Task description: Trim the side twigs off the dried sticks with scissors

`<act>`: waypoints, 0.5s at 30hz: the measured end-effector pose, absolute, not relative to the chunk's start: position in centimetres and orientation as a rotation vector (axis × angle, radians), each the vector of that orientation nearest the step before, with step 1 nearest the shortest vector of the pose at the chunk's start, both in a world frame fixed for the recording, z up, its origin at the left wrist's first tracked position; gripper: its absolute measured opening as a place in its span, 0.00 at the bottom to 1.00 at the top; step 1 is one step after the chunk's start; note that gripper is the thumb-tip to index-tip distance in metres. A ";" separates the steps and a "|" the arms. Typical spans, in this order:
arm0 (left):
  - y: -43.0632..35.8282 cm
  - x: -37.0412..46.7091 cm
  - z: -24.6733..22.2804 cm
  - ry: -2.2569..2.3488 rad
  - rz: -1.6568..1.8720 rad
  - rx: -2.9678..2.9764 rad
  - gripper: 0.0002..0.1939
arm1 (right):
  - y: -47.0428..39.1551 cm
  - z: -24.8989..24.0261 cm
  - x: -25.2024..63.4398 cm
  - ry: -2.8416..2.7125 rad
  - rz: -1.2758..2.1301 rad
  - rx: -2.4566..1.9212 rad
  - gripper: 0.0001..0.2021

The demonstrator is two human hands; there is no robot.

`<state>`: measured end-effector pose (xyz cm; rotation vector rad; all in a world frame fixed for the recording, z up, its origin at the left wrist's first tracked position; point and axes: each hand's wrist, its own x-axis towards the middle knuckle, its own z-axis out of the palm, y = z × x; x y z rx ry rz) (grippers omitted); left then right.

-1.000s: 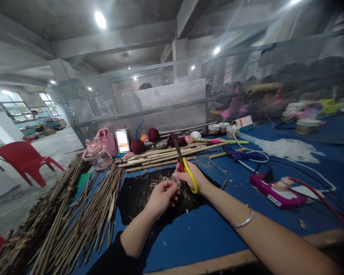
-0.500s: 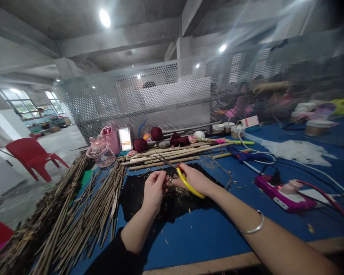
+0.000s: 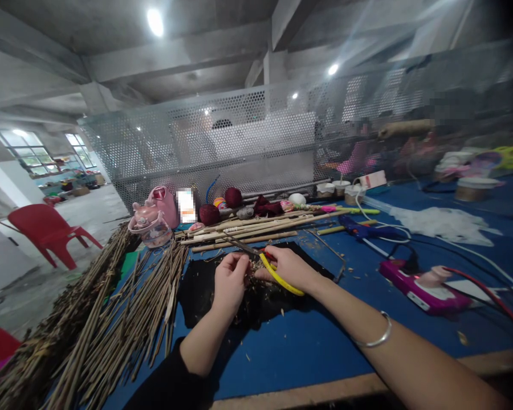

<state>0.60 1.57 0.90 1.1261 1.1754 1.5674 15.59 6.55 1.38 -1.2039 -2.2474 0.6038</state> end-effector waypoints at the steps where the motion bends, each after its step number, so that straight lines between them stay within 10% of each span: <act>1: 1.6 0.5 0.8 1.180 1.576 1.134 0.13 | 6.6 1.3 15.6 -2.237 0.610 -1.197 0.20; 15: 1.6 0.3 0.9 1.231 1.619 1.181 0.13 | 6.5 2.0 15.7 -2.299 0.533 -1.234 0.19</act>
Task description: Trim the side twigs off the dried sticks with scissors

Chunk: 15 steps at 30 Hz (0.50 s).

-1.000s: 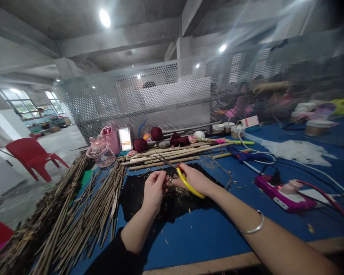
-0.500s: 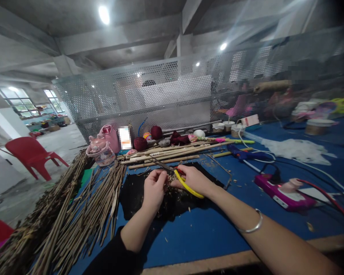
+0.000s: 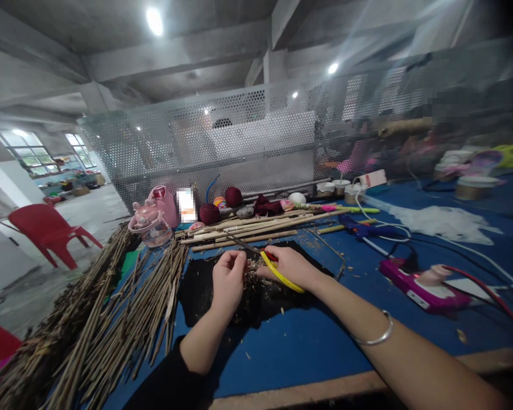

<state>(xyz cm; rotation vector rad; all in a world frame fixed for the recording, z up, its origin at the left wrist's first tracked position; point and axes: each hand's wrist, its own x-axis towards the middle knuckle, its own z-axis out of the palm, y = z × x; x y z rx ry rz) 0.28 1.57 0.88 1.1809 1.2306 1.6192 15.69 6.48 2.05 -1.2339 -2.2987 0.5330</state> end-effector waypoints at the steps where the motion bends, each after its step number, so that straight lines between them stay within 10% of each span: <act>1: 1.6 0.3 0.9 1.234 1.618 1.183 0.13 | 6.4 2.1 15.7 -2.310 0.519 -1.241 0.20; 15: 1.7 0.1 0.5 1.279 1.619 1.282 0.13 | 6.8 2.0 16.0 -2.315 0.449 -1.259 0.21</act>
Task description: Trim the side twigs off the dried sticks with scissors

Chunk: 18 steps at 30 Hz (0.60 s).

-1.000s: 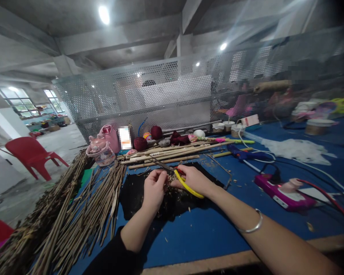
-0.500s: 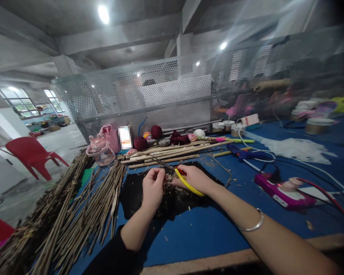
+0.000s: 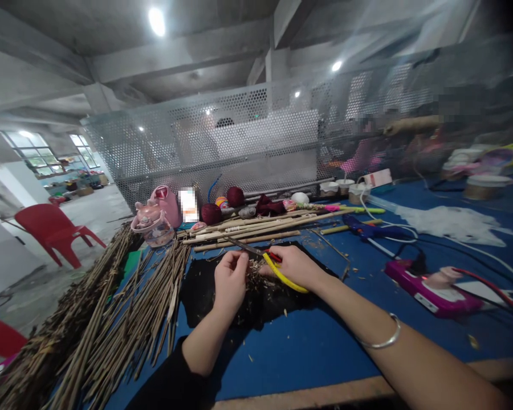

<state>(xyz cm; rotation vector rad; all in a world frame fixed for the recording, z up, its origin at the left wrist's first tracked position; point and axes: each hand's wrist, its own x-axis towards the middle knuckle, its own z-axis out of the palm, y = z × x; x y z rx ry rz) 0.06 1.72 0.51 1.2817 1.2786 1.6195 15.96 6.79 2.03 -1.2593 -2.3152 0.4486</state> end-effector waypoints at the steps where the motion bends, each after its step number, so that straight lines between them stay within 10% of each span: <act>1: 1.7 0.0 0.5 1.281 1.623 1.275 0.13 | 6.8 2.1 16.0 -2.313 0.443 -1.257 0.21; 18: 1.8 -0.1 0.8 1.315 1.654 1.339 0.13 | 7.0 2.2 16.4 -2.382 0.373 -1.287 0.21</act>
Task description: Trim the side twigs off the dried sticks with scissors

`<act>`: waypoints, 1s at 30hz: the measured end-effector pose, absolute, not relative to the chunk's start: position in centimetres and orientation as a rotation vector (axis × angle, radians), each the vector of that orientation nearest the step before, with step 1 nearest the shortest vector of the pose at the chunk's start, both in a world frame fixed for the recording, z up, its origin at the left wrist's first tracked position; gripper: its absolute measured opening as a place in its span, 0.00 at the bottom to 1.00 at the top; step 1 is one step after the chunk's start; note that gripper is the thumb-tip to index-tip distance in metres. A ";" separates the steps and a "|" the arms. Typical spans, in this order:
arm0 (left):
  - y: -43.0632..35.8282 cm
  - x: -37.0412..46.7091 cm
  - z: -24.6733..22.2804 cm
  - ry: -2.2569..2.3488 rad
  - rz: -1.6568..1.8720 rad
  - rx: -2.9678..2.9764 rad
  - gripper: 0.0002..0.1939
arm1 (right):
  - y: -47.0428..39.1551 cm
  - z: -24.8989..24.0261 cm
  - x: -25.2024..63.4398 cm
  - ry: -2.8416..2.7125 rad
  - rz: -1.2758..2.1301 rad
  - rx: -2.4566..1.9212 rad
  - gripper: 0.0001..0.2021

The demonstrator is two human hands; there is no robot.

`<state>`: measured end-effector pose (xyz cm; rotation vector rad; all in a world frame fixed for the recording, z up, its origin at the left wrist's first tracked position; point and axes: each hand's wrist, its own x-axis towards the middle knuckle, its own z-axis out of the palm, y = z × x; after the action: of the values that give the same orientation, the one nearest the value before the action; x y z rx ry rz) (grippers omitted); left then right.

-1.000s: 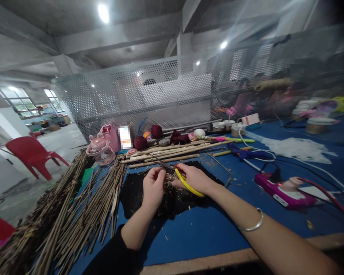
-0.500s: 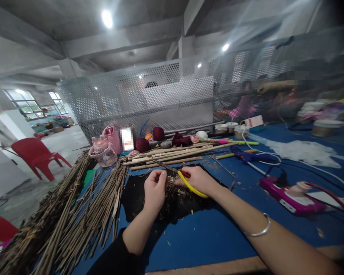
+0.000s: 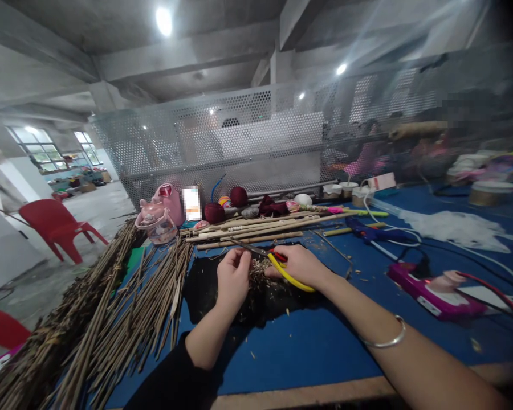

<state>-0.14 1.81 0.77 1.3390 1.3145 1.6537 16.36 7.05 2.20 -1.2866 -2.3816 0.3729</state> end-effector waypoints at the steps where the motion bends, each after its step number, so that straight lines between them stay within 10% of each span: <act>1: 1.8 -0.2 0.8 1.315 1.655 1.341 0.13 | 7.1 2.2 16.4 -2.385 0.363 -1.287 0.22; 30: 1.7 -0.2 0.7 1.384 1.691 1.381 0.12 | 7.4 2.5 17.0 -2.398 0.440 -1.269 0.21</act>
<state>-0.20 1.72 0.66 1.3814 1.3842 1.6908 16.97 7.41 2.51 -1.2692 -2.3976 0.4403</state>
